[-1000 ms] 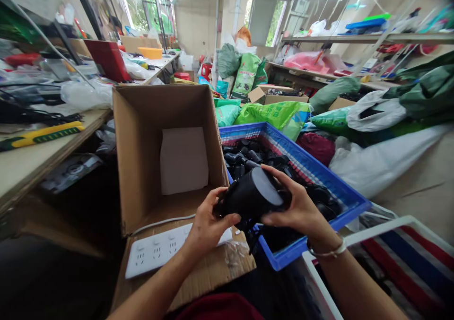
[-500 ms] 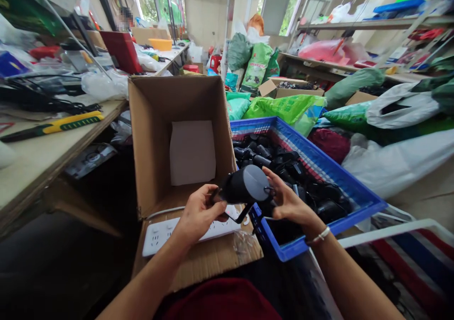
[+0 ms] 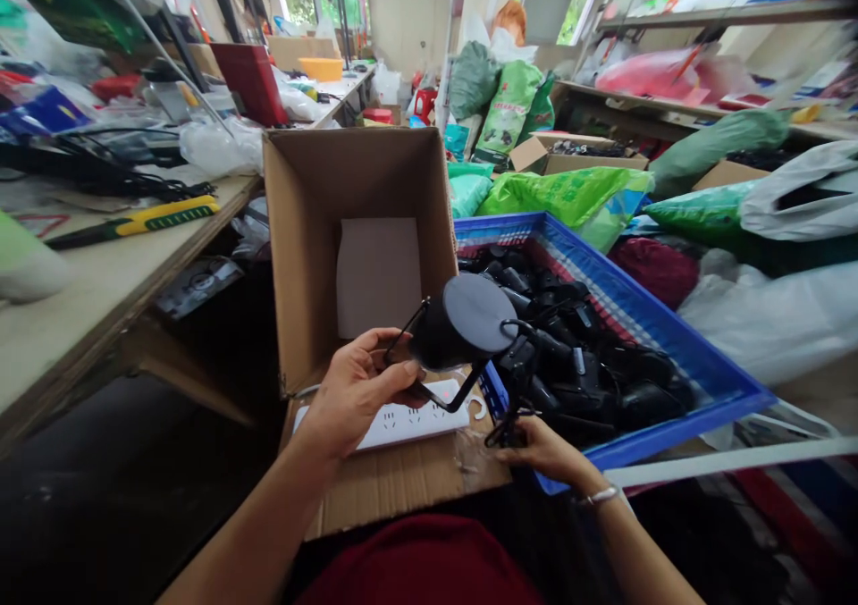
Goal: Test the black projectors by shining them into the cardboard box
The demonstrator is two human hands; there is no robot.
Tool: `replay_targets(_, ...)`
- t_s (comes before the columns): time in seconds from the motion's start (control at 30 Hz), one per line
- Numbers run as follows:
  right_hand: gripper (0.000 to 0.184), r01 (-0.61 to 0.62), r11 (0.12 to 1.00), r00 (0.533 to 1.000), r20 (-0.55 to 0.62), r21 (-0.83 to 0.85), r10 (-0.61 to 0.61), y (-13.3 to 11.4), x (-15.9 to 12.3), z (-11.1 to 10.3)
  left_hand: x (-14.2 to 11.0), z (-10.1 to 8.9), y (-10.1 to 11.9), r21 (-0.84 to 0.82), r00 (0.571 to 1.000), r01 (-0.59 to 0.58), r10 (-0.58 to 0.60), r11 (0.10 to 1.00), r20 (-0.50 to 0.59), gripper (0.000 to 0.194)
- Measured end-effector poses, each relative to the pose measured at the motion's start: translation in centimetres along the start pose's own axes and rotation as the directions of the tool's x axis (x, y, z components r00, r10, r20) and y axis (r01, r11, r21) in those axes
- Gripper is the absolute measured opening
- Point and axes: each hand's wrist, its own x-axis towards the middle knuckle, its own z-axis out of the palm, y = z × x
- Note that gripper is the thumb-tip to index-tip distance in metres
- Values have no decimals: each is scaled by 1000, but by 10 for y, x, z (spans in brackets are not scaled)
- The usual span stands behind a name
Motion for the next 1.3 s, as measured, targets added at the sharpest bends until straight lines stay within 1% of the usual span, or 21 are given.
replay_targets(0.03,31,-5,999,999,-34,-32,4,2,-1,0,0,-2,2,-3,1000,-12,12,1000,-13,37)
replay_targets(0.07,26,-8,998,997,-73,-61,4,3,-2,0,-1,-5,4,-5,999,-26,26,1000,-24,36)
replay_targets(0.13,22,-7,994,987,-158,-111,-10,1,-3,-4,-2,-11,9,-7,997,-50,49,999,-52,36)
replay_targets(0.23,23,5,990,970,-239,-138,-38,-15,2,-6,-5,-22,16,-39,989,-94,88,995,-122,36)
replay_targets(0.3,27,30,991,969,-238,-133,-61,-30,13,1,-6,-31,21,-65,978,-140,128,988,-166,36)
replay_targets(0.37,30,76,988,973,-207,-131,-102,-42,29,14,-7,-39,23,-73,965,-183,165,980,-204,35)
replay_targets(0.47,28,163,973,971,-149,-161,-187,-49,57,37,-9,-49,21,-72,947,-219,195,973,-255,35)
replay_targets(0.53,22,213,956,966,-107,-200,-237,-48,71,47,-10,-55,17,-80,944,-223,194,972,-268,36)
replay_targets(0.6,16,253,936,959,-64,-244,-276,-46,78,50,-10,-62,13,-101,943,-222,188,970,-275,37)
replay_targets(0.73,12,325,892,942,21,-315,-336,-46,79,50,-6,-76,3,-155,936,-230,176,961,-304,40)
replay_targets(0.8,13,359,867,929,38,-346,-369,-45,76,51,-4,-85,-4,-178,937,-235,174,955,-303,42)
replay_targets(1.0,21,442,793,870,-16,-419,-493,-24,71,61,4,-113,-31,-256,935,-304,235,918,-267,50)
replay_targets(1.07,21,453,775,851,-45,-441,-523,-16,71,62,5,-116,-34,-277,932,-322,252,905,-259,52)
replay_targets(1.17,22,441,761,832,-102,-476,-545,-12,72,63,5,-115,-33,-275,930,-330,260,903,-261,47)
replay_targets(1.23,21,398,784,846,-140,-477,-515,-11,71,65,3,-112,-31,-272,932,-327,261,905,-252,43)
replay_targets(1.3,21,338,832,877,-174,-441,-448,-11,71,67,2,-111,-30,-278,936,-322,262,905,-234,43)
